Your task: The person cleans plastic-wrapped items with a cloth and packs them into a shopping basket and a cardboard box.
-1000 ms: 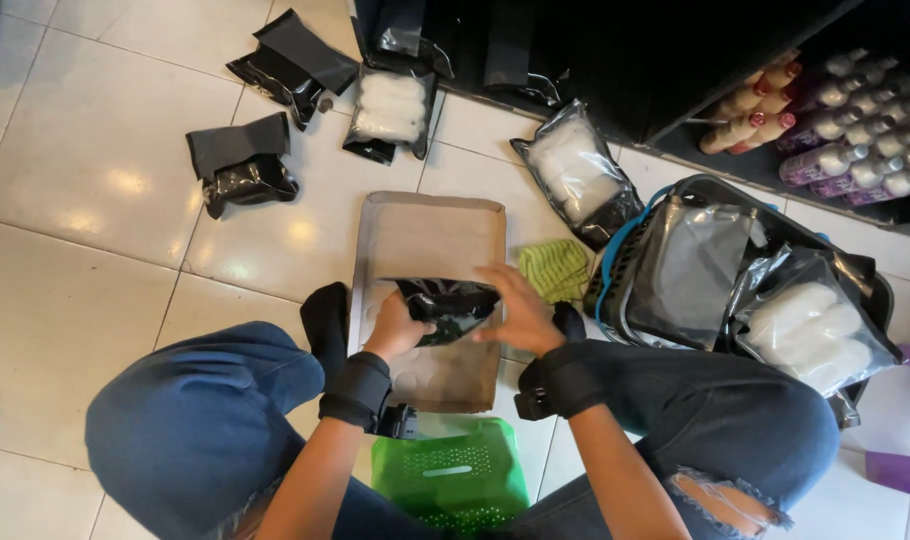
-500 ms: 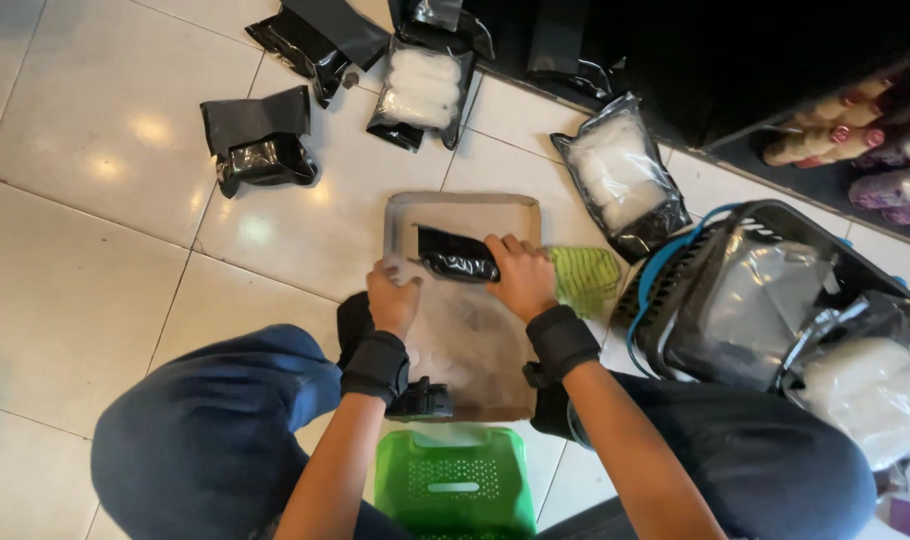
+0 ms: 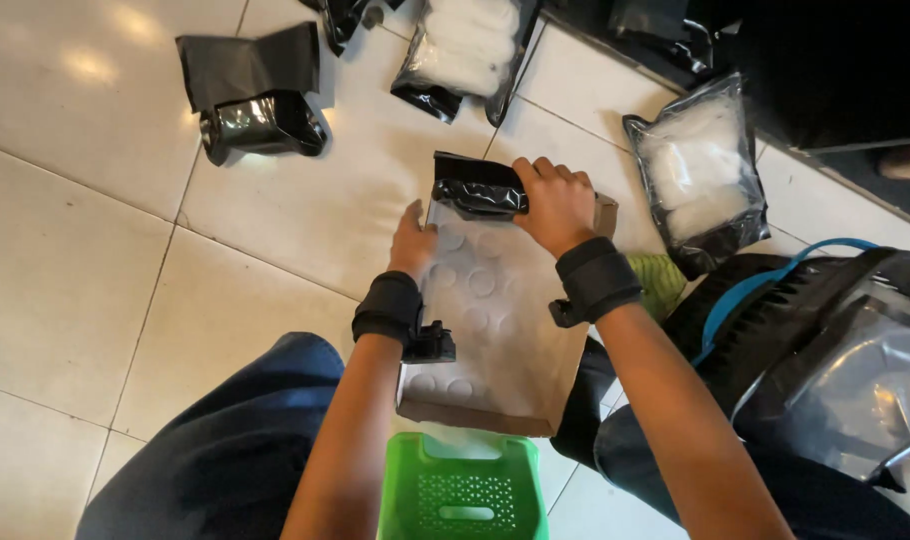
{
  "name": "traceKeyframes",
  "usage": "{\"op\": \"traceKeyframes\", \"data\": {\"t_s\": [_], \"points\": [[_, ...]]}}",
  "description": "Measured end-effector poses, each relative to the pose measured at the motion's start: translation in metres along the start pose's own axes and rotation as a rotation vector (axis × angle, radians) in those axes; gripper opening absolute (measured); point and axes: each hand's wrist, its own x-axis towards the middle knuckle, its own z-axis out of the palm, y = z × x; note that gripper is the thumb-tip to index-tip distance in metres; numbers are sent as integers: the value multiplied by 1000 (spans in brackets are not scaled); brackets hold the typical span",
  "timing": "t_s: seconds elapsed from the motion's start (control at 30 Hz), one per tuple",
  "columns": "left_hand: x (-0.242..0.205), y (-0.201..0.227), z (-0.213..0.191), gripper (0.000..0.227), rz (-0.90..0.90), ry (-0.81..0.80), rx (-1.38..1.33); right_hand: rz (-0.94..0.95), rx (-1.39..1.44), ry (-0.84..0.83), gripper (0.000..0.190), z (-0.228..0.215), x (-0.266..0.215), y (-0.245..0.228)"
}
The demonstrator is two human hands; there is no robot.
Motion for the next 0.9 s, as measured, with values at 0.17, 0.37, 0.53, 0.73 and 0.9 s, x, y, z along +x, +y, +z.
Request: {"op": "traceKeyframes", "data": {"t_s": [0.17, 0.37, 0.53, 0.73, 0.9], "points": [[-8, 12, -3, 63, -123, -203, 26, -46, -48, 1, 68, 17, 2, -6], [-6, 17, -3, 62, -72, -178, 170, 65, -46, 19, 92, 4, 14, -9], [-15, 45, -14, 65, -13, -124, 154, 122, -58, -97, 97, 2, 21, -5], [-23, 50, -16, 65, -84, -183, 122, 103, 1, -66, 83, 17, 23, 10], [-17, 22, -2, 62, 16, -123, 131, -21, 35, 7, 63, 10, 4, -4]]}}
